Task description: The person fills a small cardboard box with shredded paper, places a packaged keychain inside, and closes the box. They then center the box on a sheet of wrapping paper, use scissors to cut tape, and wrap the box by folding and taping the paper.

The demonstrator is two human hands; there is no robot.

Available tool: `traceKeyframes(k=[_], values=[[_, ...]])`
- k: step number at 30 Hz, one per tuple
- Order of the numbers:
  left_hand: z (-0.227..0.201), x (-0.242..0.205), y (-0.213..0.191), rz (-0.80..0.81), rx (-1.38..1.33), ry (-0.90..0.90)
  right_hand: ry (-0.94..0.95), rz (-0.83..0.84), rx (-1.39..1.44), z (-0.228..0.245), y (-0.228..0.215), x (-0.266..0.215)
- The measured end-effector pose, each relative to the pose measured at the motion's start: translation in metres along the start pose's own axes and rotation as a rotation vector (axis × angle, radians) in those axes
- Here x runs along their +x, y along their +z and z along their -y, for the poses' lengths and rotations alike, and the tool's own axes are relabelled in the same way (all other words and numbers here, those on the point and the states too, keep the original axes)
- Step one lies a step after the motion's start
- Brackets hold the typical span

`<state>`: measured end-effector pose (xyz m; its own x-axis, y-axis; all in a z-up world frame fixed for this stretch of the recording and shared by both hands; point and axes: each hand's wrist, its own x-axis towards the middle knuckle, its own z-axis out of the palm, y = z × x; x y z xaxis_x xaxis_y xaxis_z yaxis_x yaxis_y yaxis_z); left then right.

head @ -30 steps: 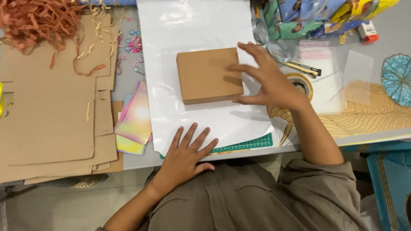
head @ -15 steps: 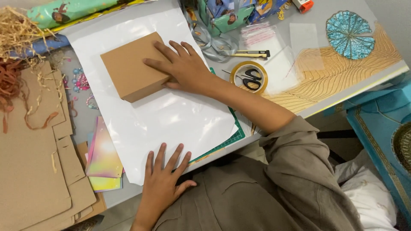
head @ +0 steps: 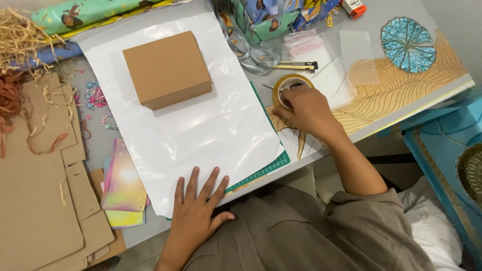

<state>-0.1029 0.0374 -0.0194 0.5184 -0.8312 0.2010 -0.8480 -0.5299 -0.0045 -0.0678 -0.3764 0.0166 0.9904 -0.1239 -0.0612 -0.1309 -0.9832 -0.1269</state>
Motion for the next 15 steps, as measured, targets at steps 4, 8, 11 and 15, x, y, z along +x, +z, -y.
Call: traceKeyframes(k=[4,8,11,15], values=[[0.019,0.005,-0.021,0.161,-0.12,0.103,0.034,-0.18,0.113,0.021,-0.052,-0.011],[0.055,0.059,-0.083,0.451,-0.671,0.13,-0.126,-0.336,0.334,0.05,-0.077,-0.008],[0.076,0.094,-0.105,0.412,-0.881,-0.129,-0.419,-0.402,0.704,0.076,-0.064,0.019],[0.113,0.103,-0.027,0.206,-1.278,-0.47,-0.434,0.082,1.281,0.108,-0.024,0.055]])
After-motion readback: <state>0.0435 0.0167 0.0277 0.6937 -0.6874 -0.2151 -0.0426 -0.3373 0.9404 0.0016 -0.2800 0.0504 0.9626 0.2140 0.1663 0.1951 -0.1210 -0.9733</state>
